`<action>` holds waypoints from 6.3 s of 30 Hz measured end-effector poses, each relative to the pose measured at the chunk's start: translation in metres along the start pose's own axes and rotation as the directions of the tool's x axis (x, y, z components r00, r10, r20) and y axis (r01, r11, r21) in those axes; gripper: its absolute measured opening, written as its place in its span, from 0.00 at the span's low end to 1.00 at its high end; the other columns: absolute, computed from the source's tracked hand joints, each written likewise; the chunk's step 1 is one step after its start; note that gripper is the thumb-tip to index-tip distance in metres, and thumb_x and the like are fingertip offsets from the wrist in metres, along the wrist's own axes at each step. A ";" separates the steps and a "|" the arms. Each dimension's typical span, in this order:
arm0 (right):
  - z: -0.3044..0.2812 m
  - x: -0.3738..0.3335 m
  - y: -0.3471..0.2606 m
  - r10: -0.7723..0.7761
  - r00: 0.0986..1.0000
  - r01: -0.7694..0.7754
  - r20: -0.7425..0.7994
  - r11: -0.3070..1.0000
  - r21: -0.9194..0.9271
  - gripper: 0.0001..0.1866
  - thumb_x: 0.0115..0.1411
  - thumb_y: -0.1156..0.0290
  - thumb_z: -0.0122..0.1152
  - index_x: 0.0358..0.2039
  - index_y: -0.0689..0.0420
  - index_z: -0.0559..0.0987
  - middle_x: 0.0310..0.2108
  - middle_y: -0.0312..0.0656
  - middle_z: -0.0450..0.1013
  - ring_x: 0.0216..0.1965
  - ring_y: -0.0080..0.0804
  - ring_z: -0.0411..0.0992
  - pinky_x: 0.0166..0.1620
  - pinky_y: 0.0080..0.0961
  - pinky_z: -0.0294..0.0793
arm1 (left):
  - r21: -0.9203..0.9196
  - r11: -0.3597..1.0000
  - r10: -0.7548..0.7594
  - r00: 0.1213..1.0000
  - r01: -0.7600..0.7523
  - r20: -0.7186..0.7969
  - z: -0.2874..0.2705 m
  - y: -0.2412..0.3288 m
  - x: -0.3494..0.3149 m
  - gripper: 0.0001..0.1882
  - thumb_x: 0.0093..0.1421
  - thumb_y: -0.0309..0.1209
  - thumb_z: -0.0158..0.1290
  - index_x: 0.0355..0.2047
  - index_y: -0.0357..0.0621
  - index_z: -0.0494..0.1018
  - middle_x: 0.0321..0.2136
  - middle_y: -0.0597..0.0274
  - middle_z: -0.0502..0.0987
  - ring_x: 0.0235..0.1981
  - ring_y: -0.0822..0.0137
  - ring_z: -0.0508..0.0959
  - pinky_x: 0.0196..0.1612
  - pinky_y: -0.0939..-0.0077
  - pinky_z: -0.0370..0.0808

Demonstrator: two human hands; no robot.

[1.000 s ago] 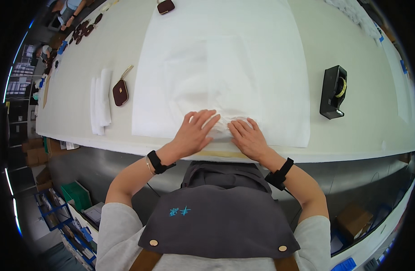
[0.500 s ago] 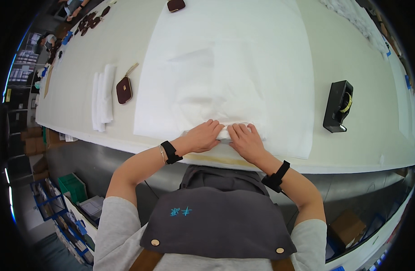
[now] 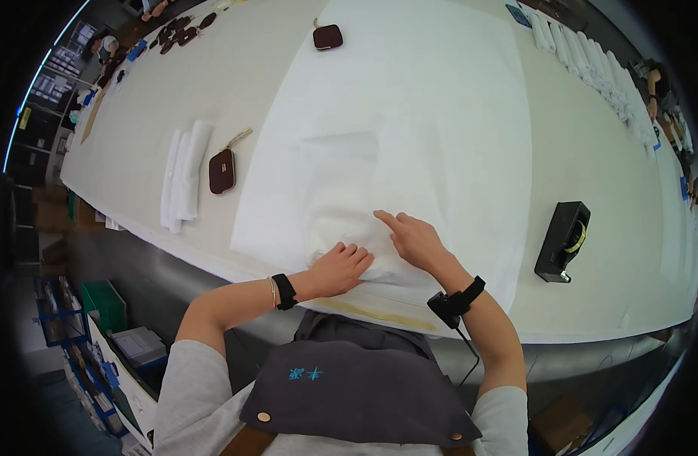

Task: The person wraps a small dark pouch in white tissue paper on a large table. They fold the paper around the pouch, smooth the edges, and roll the package into a tight cylinder. The person then secures the rolled package with a strip of tape.

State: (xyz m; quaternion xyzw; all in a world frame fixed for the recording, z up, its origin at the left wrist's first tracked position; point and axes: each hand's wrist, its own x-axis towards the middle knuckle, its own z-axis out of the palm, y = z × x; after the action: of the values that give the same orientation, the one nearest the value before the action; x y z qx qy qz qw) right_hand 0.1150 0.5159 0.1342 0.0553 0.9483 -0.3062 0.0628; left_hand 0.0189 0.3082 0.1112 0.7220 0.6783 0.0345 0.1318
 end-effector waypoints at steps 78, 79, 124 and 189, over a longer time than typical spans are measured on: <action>-0.026 0.004 0.046 -0.085 0.875 0.000 0.478 0.985 0.174 0.17 0.54 0.59 0.64 0.38 0.55 0.75 0.38 0.41 0.71 0.42 0.40 0.68 0.44 0.34 0.67 | -0.303 0.896 -0.361 0.930 0.325 -0.071 0.005 0.022 -0.003 0.23 0.57 0.36 0.54 0.50 0.39 0.65 0.42 0.53 0.67 0.43 0.54 0.68 0.46 0.62 0.66; -0.032 0.007 0.046 -0.051 0.856 -0.083 0.515 0.969 0.234 0.16 0.54 0.59 0.64 0.38 0.56 0.75 0.36 0.42 0.72 0.40 0.41 0.69 0.43 0.34 0.67 | -0.357 0.880 -0.361 0.930 0.314 -0.072 0.010 0.014 -0.003 0.21 0.58 0.37 0.54 0.49 0.39 0.66 0.41 0.53 0.68 0.42 0.54 0.68 0.45 0.62 0.66; 0.010 0.004 0.022 -0.161 0.968 0.224 0.192 0.902 -0.369 0.23 0.56 0.50 0.57 0.34 0.59 0.72 0.35 0.42 0.67 0.40 0.37 0.65 0.44 0.35 0.65 | -0.099 0.879 -0.477 0.867 0.467 -0.143 -0.005 -0.015 -0.022 0.19 0.54 0.37 0.58 0.43 0.43 0.68 0.40 0.59 0.68 0.44 0.61 0.67 0.49 0.65 0.60; -0.002 0.032 0.080 -0.164 0.956 0.107 -0.242 0.967 -0.232 0.09 0.53 0.72 0.64 0.24 0.55 0.70 0.27 0.37 0.67 0.31 0.36 0.66 0.37 0.33 0.65 | -0.403 0.772 -0.623 0.714 0.492 -0.321 0.018 -0.013 -0.044 0.18 0.57 0.33 0.54 0.48 0.43 0.70 0.43 0.59 0.67 0.46 0.60 0.65 0.53 0.59 0.53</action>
State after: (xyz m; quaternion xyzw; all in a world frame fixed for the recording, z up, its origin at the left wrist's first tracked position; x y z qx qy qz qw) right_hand 0.0945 0.5834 0.0847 0.0223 0.9775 -0.1949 -0.0770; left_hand 0.0068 0.2624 0.0965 0.4262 0.8647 0.2521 0.0844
